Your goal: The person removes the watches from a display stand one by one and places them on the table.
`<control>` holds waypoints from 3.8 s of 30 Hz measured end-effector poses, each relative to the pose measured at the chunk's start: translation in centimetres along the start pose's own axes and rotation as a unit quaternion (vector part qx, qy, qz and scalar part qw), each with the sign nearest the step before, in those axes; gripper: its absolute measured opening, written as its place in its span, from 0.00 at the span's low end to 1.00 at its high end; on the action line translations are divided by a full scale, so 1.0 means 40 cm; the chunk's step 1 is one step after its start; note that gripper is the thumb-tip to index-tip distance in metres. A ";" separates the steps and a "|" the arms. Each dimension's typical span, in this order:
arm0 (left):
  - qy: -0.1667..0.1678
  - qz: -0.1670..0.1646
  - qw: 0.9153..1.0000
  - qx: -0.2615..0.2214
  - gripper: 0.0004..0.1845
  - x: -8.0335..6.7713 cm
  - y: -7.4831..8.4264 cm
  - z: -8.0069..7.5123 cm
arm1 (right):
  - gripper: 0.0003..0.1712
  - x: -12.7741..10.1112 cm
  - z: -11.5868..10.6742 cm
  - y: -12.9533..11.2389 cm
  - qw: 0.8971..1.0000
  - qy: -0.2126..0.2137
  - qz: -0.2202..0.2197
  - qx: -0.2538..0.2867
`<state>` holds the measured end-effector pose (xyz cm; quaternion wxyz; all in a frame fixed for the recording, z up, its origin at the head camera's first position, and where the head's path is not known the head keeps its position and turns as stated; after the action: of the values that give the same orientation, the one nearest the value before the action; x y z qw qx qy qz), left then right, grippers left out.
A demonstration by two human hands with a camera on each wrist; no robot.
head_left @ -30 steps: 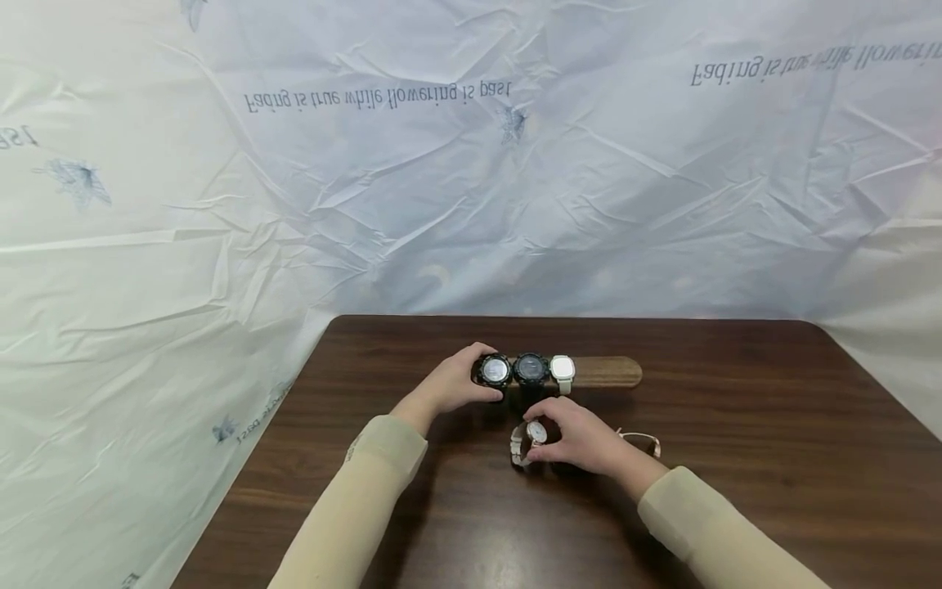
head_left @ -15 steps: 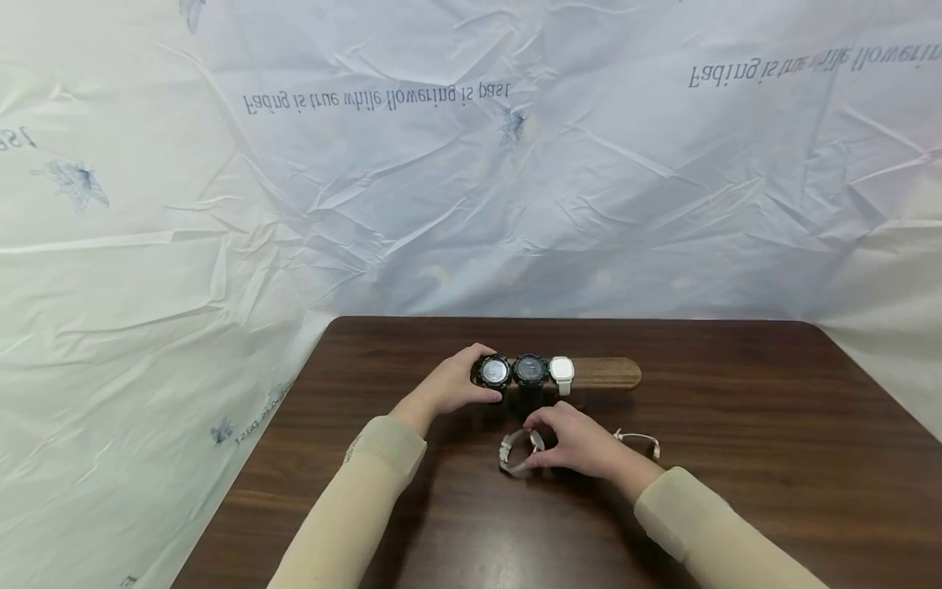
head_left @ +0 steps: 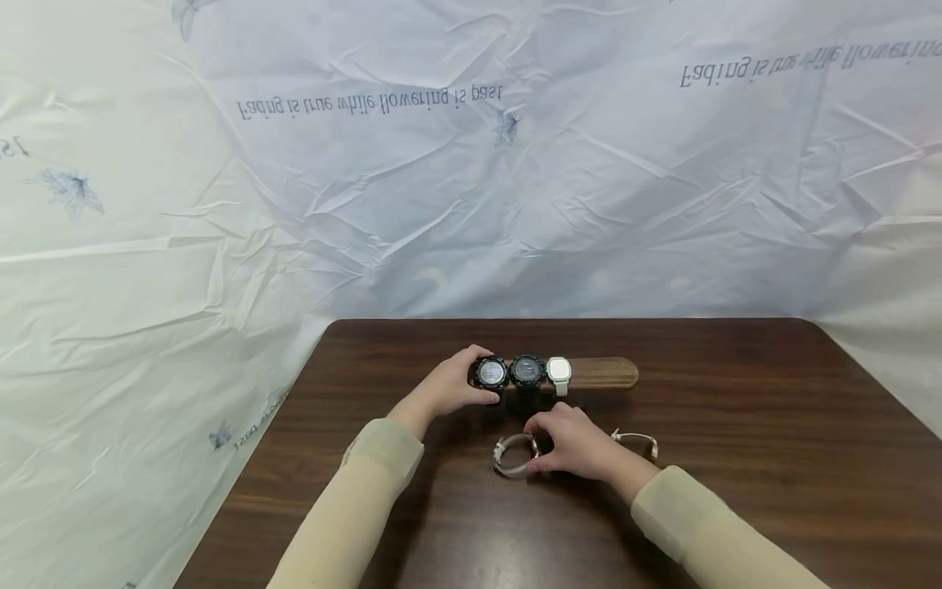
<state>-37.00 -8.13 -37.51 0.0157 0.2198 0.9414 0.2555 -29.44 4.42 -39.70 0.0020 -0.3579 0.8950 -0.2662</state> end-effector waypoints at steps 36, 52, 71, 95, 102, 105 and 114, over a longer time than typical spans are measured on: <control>-0.006 0.010 1.000 0.007 0.35 -0.001 0.006 0.002 | 0.29 -0.009 -0.024 -0.004 1.000 -0.002 -0.002 0.021; -0.007 0.017 1.000 0.012 0.33 0.001 0.011 -0.005 | 0.31 -0.007 -0.092 -0.014 0.998 0.050 -0.017 0.034; -0.034 0.010 0.999 0.017 0.34 0.001 0.008 0.000 | 0.36 -0.013 -0.205 0.048 0.992 0.122 0.008 0.035; -0.029 0.016 0.999 0.019 0.34 -0.005 0.023 -0.004 | 0.34 0.035 -0.204 0.110 0.996 0.066 0.058 0.020; -0.027 0.019 0.999 0.022 0.33 -0.002 0.021 -0.005 | 0.30 0.047 -0.200 0.108 0.997 0.053 0.049 0.006; -0.028 0.017 0.999 0.024 0.34 -0.002 0.019 -0.004 | 0.30 0.047 -0.200 0.110 0.997 0.046 0.054 0.005; -0.036 0.011 0.999 0.022 0.34 -0.004 0.019 -0.002 | 0.29 0.041 -0.203 0.116 0.997 0.038 0.070 0.009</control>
<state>-36.55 -7.63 -37.09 0.0417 0.2395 0.9432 0.2266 -35.21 10.01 -34.63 -0.0099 -0.2842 0.9147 -0.2870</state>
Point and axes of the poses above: each hand's wrist, its own x-axis towards the middle knuckle, its own z-axis out of the palm, y = z × x, the point moved 10 cm from there along x, towards the middle knuckle, and after that the axes turned 8 degrees about x, right-handed, at the moved point
